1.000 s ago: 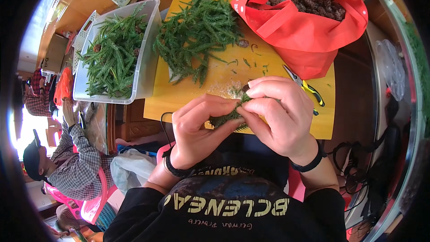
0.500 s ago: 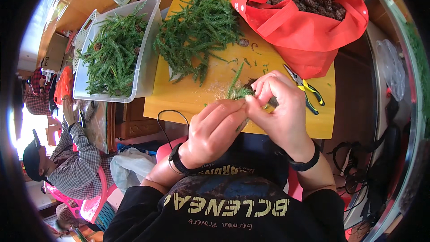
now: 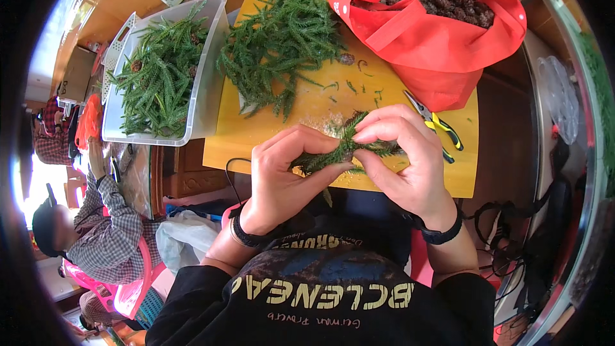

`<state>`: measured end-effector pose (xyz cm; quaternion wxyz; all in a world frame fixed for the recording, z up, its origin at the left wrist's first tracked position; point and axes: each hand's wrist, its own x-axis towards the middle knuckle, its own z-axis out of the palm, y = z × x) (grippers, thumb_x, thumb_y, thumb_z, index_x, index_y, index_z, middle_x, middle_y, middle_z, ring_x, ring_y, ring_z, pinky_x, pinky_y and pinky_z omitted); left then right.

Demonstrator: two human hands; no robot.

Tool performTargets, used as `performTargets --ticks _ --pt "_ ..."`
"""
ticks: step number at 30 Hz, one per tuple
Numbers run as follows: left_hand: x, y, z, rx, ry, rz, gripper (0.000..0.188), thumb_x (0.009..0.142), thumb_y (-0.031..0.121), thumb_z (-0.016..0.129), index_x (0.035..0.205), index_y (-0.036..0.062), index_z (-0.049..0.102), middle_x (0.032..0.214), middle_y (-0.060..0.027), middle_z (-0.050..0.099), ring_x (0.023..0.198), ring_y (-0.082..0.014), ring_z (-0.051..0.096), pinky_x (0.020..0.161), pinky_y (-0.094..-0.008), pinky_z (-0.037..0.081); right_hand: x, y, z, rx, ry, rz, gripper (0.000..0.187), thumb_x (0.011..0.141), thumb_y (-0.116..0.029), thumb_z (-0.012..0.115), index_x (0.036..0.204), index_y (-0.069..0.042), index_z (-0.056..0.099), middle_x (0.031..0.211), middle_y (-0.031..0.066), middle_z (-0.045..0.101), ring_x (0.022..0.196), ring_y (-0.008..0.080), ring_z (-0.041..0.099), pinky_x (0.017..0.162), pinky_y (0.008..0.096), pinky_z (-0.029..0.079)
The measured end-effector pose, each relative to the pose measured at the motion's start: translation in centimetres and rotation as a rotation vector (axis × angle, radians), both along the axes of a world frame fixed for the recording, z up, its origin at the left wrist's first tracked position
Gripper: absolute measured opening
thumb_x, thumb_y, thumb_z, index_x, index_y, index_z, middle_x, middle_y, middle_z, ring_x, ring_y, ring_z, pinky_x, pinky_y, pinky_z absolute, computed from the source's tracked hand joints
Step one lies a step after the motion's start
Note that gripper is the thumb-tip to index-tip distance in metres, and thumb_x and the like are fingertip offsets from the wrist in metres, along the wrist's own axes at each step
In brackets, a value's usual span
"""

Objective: Trimming small green plant sprigs with a pair of cutters and placing them into a bin.

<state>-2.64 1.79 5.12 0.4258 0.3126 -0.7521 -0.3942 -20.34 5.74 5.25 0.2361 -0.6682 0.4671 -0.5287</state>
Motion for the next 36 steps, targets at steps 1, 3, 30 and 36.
performTargets --ticks 1,3,30,36 --pt "0.0 0.0 0.1 0.014 -0.006 -0.011 0.022 0.063 0.001 0.078 0.08 0.0003 0.063 0.077 -0.0078 0.064 0.07 -0.0177 0.063 0.061 -0.0255 0.049 -0.1 0.0 0.0 0.028 0.011 0.033 0.021 0.067 0.008 0.064 0.085 -0.003 0.058 0.09 0.0115 0.058 0.082 0.0195 0.057 0.072 0.0274 0.044" --pt "0.2 -0.1 0.1 0.028 -0.018 -0.03 0.022 0.063 0.001 0.078 0.08 0.0005 0.063 0.077 -0.0076 0.064 0.07 -0.0175 0.063 0.062 -0.0256 0.049 -0.2 -0.2 0.1 0.057 0.021 0.066 0.022 0.067 0.008 0.062 0.086 -0.003 0.056 0.092 0.012 0.056 0.085 0.0189 0.055 0.075 0.0278 0.042" --pt "2.3 -2.6 1.1 0.486 -0.023 -0.392 0.026 0.065 -0.003 0.077 0.086 -0.0016 0.061 0.089 -0.0085 0.063 0.085 -0.0155 0.06 0.078 -0.027 0.047 -12.1 3.7 -7.9 0.432 0.654 -0.3 0.04 0.062 -0.01 0.07 0.096 -0.003 0.049 0.103 0.0148 0.049 0.099 0.0328 0.051 0.084 0.036 0.043" --pt "2.9 -3.1 0.9 0.594 0.117 -0.488 0.027 0.065 0.002 0.08 0.084 -0.0007 0.062 0.089 -0.0085 0.064 0.085 -0.0163 0.061 0.078 -0.0275 0.047 -12.7 4.0 -7.9 0.378 0.573 -0.296 0.021 0.068 -0.009 0.063 0.078 -0.001 0.046 0.086 0.0128 0.043 0.082 0.0281 0.05 0.071 0.0317 0.042"
